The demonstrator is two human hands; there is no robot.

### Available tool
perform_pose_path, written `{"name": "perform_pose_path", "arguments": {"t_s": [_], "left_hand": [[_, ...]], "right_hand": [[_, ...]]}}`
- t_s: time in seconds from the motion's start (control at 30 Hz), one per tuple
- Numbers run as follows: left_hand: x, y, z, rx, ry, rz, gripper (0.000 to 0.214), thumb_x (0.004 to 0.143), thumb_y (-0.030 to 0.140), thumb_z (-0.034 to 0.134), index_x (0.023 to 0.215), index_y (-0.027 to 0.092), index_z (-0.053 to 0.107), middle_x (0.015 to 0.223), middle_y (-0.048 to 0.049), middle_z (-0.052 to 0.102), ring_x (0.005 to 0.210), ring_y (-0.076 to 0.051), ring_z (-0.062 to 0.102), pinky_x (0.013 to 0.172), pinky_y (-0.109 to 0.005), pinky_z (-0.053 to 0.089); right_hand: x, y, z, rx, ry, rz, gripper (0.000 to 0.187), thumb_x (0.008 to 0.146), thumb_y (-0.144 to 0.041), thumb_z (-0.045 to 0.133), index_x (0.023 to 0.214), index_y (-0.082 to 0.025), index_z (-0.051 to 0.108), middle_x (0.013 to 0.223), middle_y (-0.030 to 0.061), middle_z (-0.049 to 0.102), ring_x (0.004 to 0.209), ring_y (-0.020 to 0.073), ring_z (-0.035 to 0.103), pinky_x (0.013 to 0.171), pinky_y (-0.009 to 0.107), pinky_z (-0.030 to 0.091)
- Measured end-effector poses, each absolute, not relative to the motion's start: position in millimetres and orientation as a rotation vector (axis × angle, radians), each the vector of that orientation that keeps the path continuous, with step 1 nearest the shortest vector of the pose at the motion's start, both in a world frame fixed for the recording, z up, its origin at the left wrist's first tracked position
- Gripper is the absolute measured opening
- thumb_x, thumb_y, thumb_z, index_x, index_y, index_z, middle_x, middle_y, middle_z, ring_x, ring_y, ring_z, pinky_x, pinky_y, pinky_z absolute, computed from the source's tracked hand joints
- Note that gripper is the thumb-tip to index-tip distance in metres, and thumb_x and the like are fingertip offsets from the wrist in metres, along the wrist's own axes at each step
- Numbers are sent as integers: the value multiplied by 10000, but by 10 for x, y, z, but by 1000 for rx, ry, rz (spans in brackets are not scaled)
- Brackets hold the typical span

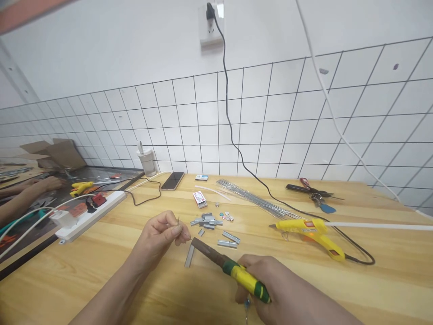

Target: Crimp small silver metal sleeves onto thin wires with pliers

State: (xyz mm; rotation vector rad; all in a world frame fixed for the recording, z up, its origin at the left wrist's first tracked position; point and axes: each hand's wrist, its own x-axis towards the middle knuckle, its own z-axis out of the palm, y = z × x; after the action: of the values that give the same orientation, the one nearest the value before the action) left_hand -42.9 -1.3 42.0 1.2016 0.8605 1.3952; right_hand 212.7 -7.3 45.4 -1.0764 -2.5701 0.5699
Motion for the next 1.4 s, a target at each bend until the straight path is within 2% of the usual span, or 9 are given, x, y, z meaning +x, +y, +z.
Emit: {"name": "perform_pose_path", "arguments": {"t_s": [0.1,0.17,0.27,0.4,0.53,0.63,0.87,1.03,1.4], "left_hand": [[-434,12,415,1183,853,1365,186,702,231,677,625,162,523,619,-60,696,547,-124,580,529,-228,395],[-434,38,418,1134,886,1404,198,684,237,691,610,157,526,614,-57,695,525,-109,563,517,-215,387],[-440,73,425,1067,974,1484,201,667,238,702,602,151,533,624,-57,701,506,-95,550,507,-204,386],[-435,92,403,1063,1027,1447,200,661,252,706,603,143,548,664,-81,713,524,-101,565,510,-203,401],[-416,95,365,988,1028,1441,215,650,258,717,600,135,548,660,-83,711,508,-84,556,486,-178,393],[-410,98,350,924,1034,1435,212,642,245,724,603,129,551,646,-83,707,493,-73,549,469,-161,390],[-398,112,332,634,1018,1348,159,637,154,715,586,116,569,615,-71,694,478,-66,569,443,-133,419],[-391,119,319,517,1034,1318,100,678,98,667,605,103,599,602,-70,691,472,-63,577,433,-117,444],[-325,105,290,488,1034,1325,101,685,100,663,598,97,612,616,-78,693,471,-60,574,461,-119,472]], "right_hand": [[2160,-79,470,-1068,-2608,648,483,570,55,390,739,-326,634,778,-123,667,703,72,635,583,105,470],[2168,-51,439,-1066,-2604,461,452,607,15,413,818,-316,637,858,-90,674,743,95,636,594,130,481],[2170,34,342,-1065,-2494,30,457,648,-29,399,981,-260,609,1050,19,630,882,163,605,678,226,490],[2153,154,198,-1083,-2357,-372,470,594,-35,426,961,-241,634,1101,73,594,924,243,551,733,367,432],[2092,198,117,-1068,-2299,-592,354,599,-22,436,809,-207,652,1111,95,599,913,260,530,721,397,367],[2055,198,90,-1054,-2324,-652,309,617,-11,429,761,-187,639,1128,105,593,928,259,518,732,400,349],[2035,214,58,-1062,-2328,-752,264,680,-42,436,781,-178,638,1162,103,575,961,258,509,750,399,343],[2039,236,49,-1096,-2317,-785,244,667,-43,486,794,-182,640,1180,87,573,988,267,495,769,402,331],[2017,228,65,-1084,-2331,-843,197,660,-66,535,778,-181,642,1158,84,582,953,266,490,745,398,332]]}}
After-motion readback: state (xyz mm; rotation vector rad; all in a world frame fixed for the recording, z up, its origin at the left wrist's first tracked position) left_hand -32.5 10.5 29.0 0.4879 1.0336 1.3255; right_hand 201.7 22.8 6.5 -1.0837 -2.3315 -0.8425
